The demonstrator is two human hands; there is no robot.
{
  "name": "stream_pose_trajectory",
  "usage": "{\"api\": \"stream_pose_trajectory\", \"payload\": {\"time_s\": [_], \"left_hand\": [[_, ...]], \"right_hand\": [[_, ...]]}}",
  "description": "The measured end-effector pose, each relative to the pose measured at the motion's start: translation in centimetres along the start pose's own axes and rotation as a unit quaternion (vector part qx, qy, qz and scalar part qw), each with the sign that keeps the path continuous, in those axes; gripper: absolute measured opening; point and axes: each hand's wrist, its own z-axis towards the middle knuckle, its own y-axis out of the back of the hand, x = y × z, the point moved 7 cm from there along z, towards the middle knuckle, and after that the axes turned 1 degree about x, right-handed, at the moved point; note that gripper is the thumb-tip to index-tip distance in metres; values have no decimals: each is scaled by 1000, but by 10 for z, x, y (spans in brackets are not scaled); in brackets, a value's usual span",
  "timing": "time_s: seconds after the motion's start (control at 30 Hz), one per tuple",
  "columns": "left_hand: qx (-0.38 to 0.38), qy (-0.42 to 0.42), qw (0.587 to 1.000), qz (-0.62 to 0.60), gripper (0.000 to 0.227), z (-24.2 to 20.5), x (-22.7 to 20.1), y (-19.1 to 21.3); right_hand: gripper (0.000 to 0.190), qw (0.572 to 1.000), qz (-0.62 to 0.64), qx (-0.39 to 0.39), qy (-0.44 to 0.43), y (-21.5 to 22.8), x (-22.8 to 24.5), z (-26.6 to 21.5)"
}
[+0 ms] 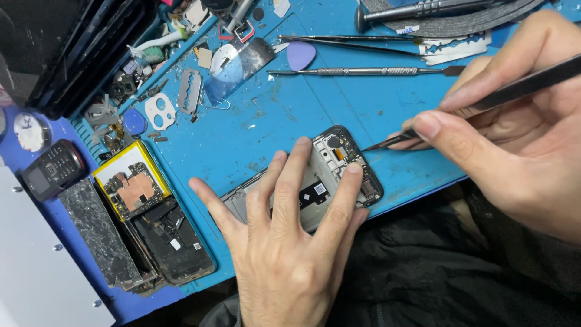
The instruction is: The person cleans a small phone component using a cotton swab and liquid from a bottle, then works on a disassembled smartphone frame on the bench, pressing components into place and prying at the frame edge with a metal tool. Other broken phones and repair tools lie on the work mat around them.
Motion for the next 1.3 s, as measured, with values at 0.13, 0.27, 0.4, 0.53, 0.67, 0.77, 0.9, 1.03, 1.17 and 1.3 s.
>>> {"api": "stream_pose_trajectory", "payload": {"time_s": [0.13, 0.27, 0.4, 0.53, 0.67, 0.77, 0.9, 1.03, 1.17, 1.3], "left_hand": [[3, 1, 1000, -1, 50, 0, 0, -1], [6, 1, 1000, 0, 50, 0, 0, -1], [3, 0, 1000, 1, 50, 0, 0, 0], [2, 2, 1000, -6, 48, 0, 0, 0], [2, 2, 1000, -16, 47, 0, -1, 1], [0, -2, 1000, -14, 48, 0, -1, 1], [-8, -3, 1000, -19, 48, 0, -2, 3], [-21, -7, 999, -31, 46, -2, -2, 5], [-34, -18, 999, -27, 48, -3, -2, 9], [-38, -20, 999, -33, 48, -6, 0, 8]], "right_hand": [[36, 1000, 8, -4, -16, 2, -4, -5], [35, 1000, -4, -1, -14, 3, -8, -7], [36, 1000, -15, 5, -10, 2, -5, -4], [36, 1000, 19, 5, 2, 2, -6, -6], [38, 1000, 1, -2, -17, 4, -11, -14], [32, 999, -27, 5, 34, 9, -12, -17], [28, 998, -46, -9, 35, 56, -91, -28], [55, 992, -33, 97, 78, 64, -124, -23], [17, 884, -402, 37, 237, 27, -16, -19], [12, 843, -481, 44, 235, 27, -26, -21]]}}
